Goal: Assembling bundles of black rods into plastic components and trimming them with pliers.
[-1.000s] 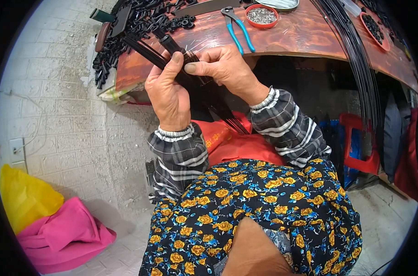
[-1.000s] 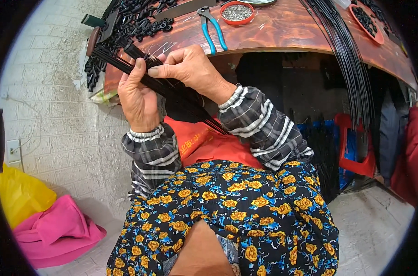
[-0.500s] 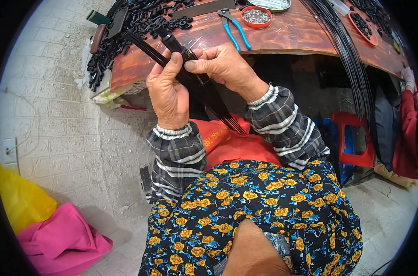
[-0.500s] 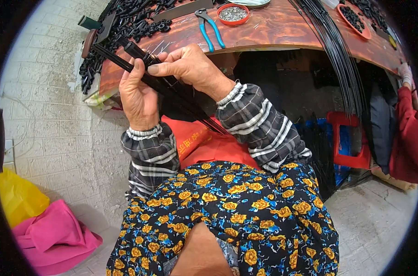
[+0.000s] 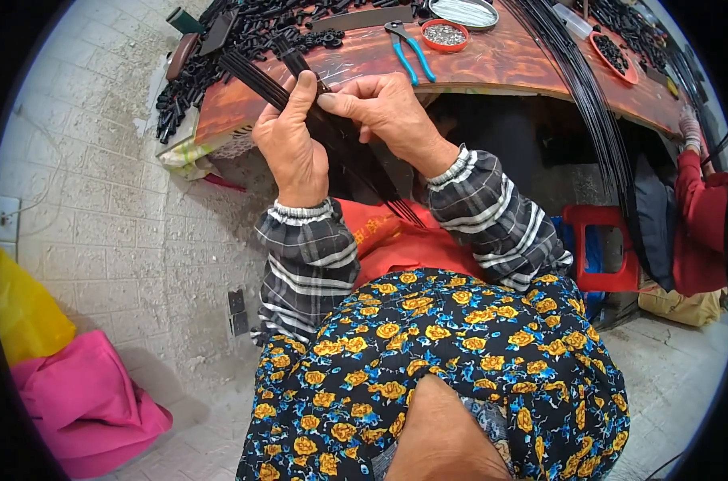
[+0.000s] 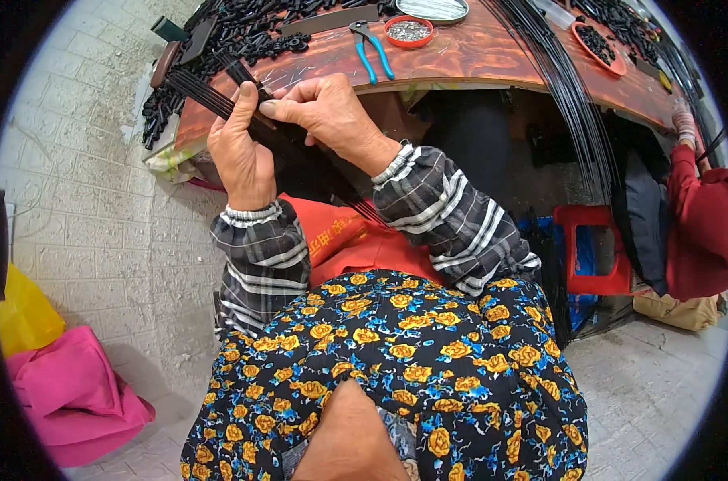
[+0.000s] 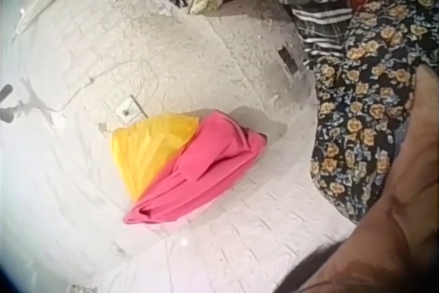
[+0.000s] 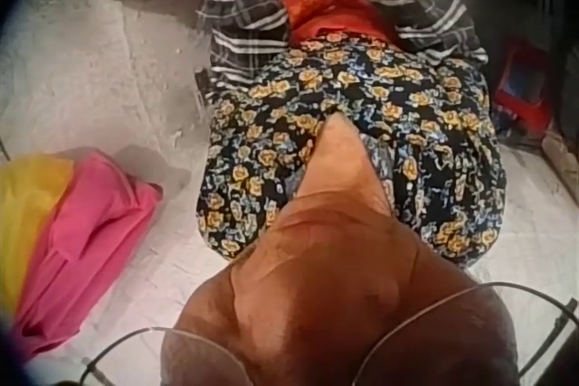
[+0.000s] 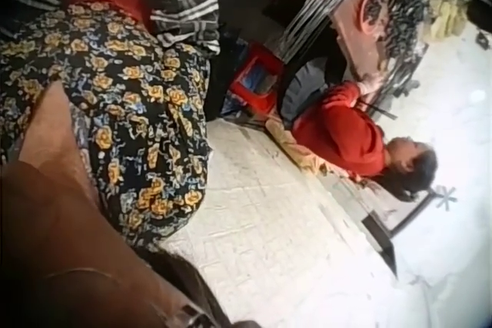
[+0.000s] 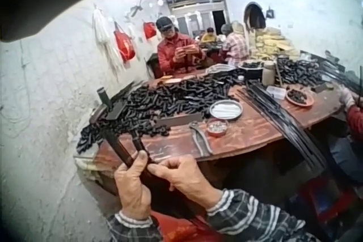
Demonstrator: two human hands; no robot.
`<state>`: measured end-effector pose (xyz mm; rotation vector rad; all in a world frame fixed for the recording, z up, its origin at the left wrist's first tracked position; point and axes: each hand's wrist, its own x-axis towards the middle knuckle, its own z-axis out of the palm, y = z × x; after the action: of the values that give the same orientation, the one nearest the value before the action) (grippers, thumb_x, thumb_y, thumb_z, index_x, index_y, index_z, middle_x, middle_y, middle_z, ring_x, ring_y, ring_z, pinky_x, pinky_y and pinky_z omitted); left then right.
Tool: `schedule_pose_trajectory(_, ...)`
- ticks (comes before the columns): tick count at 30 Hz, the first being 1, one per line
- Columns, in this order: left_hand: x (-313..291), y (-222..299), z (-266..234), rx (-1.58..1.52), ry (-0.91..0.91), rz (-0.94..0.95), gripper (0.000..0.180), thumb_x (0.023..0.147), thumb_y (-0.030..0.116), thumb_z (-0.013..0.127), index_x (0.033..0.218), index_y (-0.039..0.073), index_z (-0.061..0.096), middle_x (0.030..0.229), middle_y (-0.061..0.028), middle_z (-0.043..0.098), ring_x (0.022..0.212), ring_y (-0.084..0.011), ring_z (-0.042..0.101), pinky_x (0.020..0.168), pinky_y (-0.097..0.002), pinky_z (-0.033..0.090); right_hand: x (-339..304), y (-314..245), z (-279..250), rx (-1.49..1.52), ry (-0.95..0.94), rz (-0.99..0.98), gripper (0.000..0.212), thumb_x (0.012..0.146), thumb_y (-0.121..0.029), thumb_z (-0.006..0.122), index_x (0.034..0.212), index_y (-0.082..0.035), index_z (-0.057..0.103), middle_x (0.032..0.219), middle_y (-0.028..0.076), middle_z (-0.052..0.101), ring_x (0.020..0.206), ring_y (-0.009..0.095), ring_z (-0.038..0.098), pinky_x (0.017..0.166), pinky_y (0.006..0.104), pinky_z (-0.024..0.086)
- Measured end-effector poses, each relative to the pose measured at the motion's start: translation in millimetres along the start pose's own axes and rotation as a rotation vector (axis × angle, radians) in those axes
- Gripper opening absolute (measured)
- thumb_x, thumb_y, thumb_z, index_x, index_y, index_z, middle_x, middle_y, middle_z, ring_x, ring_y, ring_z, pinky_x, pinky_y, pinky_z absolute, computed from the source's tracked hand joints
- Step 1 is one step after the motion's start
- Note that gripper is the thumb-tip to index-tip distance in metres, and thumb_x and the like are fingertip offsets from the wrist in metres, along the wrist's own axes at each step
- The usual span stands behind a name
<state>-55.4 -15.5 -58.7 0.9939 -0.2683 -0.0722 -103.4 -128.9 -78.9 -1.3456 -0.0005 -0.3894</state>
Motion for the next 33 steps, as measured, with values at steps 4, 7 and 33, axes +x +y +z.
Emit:
schedule_pose_trajectory(4,2.1,-7.1,-2.0,-0.067,-0.074,-0.013,0.019,0.084,0.007,0.071,0.099,-0.003,0.066,0.092,-0.0032,0.066,0.082,-0.0108,0.061,0.076,-0.0231,0.047,0.1,-0.5,-7.9,-0.056,-0.004,-0.058,0.028,0.081,-0.03,0.076,0.07,-0.006,0.067,0.058,-0.006,0.054,0.047,0.0,0.046,0.04,0.0158,0.034)
schedule_pose_trajectory(7,5.2,-10.8,-3.2,-0.095,-0.104,-0.065,0.016,0.086,0.01,0.07,0.097,-0.002,0.066,0.092,-0.0046,0.066,0.083,-0.0125,0.062,0.078,-0.0236,0.047,0.8,6.5,-14.7,-0.056,0.006,-0.084,0.027,0.082,-0.028,0.075,0.069,-0.006,0.066,0.057,-0.006,0.053,0.046,0.0,0.045,0.041,0.0152,0.033)
schedule_pose_trajectory(33,65.1,-35.8,-27.6,-0.141,-0.103,-0.26,0.014,0.09,0.012,0.065,0.094,-0.001,0.066,0.089,-0.0052,0.067,0.08,-0.0132,0.062,0.076,-0.0264,0.049,45.5,38.7,10.1,-0.026,0.201,0.058,0.024,0.084,-0.022,0.073,0.089,0.001,0.069,0.06,-0.006,0.055,0.049,-0.001,0.045,0.042,0.0167,0.033)
